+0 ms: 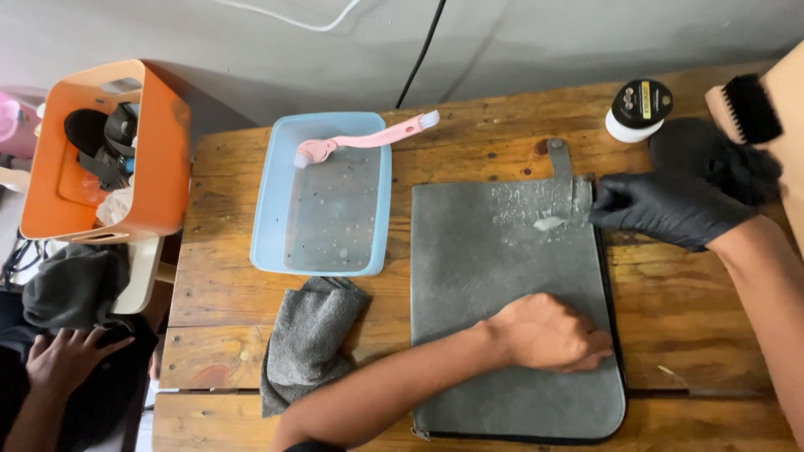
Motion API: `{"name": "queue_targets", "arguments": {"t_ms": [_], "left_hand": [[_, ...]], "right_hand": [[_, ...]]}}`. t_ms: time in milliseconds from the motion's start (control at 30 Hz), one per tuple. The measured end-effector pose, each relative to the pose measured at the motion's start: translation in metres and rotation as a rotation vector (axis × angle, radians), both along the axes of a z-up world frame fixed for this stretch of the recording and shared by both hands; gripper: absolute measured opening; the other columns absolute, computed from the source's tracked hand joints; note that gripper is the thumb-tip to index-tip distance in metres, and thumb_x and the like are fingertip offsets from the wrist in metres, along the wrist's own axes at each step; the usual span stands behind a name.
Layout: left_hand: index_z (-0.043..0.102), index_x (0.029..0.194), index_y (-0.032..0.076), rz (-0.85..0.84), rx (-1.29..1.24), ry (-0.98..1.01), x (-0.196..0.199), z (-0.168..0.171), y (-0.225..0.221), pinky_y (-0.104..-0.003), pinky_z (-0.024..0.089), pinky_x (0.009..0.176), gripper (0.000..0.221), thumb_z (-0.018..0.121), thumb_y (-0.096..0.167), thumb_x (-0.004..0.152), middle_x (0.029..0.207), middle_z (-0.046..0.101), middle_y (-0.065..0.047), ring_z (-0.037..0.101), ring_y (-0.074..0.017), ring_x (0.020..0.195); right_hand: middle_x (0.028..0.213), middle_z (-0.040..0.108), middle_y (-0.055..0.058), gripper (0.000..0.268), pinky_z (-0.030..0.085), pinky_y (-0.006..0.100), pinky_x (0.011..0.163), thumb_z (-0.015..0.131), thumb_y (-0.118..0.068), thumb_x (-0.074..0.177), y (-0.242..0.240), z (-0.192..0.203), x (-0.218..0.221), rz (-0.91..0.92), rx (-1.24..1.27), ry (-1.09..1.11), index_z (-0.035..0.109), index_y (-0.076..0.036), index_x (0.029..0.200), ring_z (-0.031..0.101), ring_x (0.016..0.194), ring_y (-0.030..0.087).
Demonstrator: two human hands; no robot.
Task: Cleaning and applying a treatment paste to a leather folder using a spatula and a cloth.
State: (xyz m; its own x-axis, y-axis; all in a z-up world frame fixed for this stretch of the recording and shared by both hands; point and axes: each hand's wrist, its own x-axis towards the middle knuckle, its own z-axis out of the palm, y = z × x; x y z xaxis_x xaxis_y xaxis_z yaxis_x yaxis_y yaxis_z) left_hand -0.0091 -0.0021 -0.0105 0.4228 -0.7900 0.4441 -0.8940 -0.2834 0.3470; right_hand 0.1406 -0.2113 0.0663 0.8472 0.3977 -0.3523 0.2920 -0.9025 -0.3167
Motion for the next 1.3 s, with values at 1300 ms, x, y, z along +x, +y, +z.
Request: {"name": "queue_targets", "arguments": {"t_ms": [1300], "left_hand": [[0.068, 0.096, 0.016, -0.014, 0.028, -0.010, 0.003, -0.002, 0.000, -0.047, 0.045, 0.043, 0.029, 0.048, 0.035, 0.103, 0.068, 0.068, -0.005, 0.065, -0.0319, 0.054]], "right_hand": [[0.092, 0.088, 0.005, 0.013, 0.053, 0.029, 0.088, 0.080, -0.019, 0.087, -0.031, 0.004, 0.016, -0.223, 0.204, 0.380, 0.083, -0.007, 0.088, 0.075, 0.087, 0.017]]}}
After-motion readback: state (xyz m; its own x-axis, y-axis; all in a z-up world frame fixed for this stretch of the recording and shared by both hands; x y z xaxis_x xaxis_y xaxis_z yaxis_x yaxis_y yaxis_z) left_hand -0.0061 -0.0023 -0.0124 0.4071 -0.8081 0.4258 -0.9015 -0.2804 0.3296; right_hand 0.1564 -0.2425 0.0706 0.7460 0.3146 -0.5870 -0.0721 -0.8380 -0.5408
